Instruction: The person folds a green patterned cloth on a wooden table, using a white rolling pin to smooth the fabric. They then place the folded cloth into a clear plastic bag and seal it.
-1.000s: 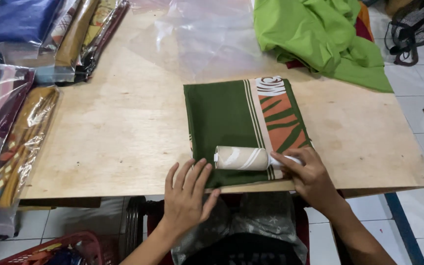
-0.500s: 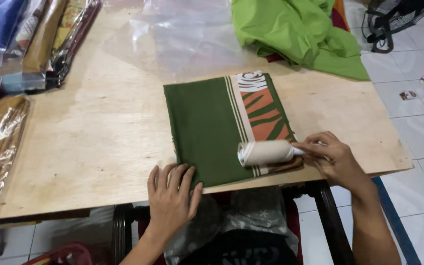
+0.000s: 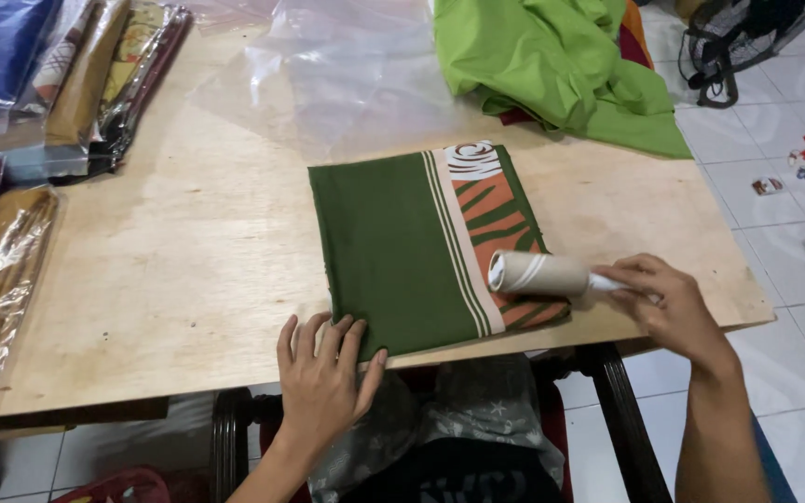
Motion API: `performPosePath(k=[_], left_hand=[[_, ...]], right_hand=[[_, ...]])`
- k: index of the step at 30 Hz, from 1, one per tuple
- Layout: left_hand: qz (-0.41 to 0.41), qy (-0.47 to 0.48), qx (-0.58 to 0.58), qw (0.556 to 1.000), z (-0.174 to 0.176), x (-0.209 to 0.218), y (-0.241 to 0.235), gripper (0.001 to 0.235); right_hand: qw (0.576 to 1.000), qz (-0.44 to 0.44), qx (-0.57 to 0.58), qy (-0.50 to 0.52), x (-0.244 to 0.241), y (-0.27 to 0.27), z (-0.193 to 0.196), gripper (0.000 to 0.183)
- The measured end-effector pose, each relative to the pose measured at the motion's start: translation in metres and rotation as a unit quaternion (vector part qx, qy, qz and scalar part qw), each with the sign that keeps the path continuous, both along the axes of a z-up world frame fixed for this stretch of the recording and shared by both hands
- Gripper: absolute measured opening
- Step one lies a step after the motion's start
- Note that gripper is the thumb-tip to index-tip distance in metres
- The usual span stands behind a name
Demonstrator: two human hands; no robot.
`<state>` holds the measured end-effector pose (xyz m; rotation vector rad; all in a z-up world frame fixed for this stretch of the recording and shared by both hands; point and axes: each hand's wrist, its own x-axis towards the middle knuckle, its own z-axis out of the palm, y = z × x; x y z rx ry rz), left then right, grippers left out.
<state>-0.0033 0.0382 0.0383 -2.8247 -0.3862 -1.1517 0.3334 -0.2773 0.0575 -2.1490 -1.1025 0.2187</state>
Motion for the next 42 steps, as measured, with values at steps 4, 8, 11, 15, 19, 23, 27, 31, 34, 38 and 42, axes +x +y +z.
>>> performPosePath(k=[4,8,11,15,19,23,27,31,34,38,42], left_hand=[[0.006,-0.002,0.002,1.0,-0.001,-0.001,0.001,0.039],[-0.027,0.001,0.0,1.0,-0.003,0.0,0.003,0.041],[-0.065,0.009,0.013,0.998,-0.007,0.0,0.002,0.046],[-0.099,0.036,0.026,0.994,-0.01,0.002,-0.002,0.057],[-0.088,0.043,0.023,0.995,-0.024,0.002,-0.002,0.066],[-0.086,0.033,0.011,0.996,-0.026,0.002,-0.001,0.068],[-0.088,0.044,0.001,0.995,-0.023,0.0,-0.002,0.066],[-0.084,0.041,0.006,0.996,-0.025,0.002,-0.001,0.066],[-0.083,0.05,0.001,0.995,-0.027,0.003,0.0,0.068],[-0.086,0.037,0.018,0.995,-0.024,0.003,-0.004,0.067],[-0.107,0.016,0.023,0.994,-0.018,0.004,-0.001,0.064]], right_hand=[[0.996,0.027,-0.077,0.046,-0.003,-0.009,0.008,0.043],[0.997,0.052,-0.048,0.029,-0.022,-0.012,0.024,0.032],[0.993,-0.058,-0.087,0.059,-0.053,0.009,0.031,0.032],[0.946,-0.142,-0.263,0.123,-0.113,0.066,0.045,0.042],[0.95,-0.078,-0.273,-0.131,-0.105,0.064,-0.025,0.041],[0.909,-0.175,-0.373,-0.058,-0.086,0.072,0.002,0.053],[0.894,-0.251,-0.367,-0.056,-0.05,0.049,0.004,0.049],[0.902,-0.269,-0.333,-0.049,-0.053,0.053,0.017,0.052],[0.917,-0.245,-0.313,-0.04,-0.057,0.073,0.014,0.052],[0.929,-0.117,-0.323,-0.138,-0.04,0.107,-0.011,0.045],[0.901,-0.153,-0.399,-0.067,0.006,0.136,0.009,0.052]])
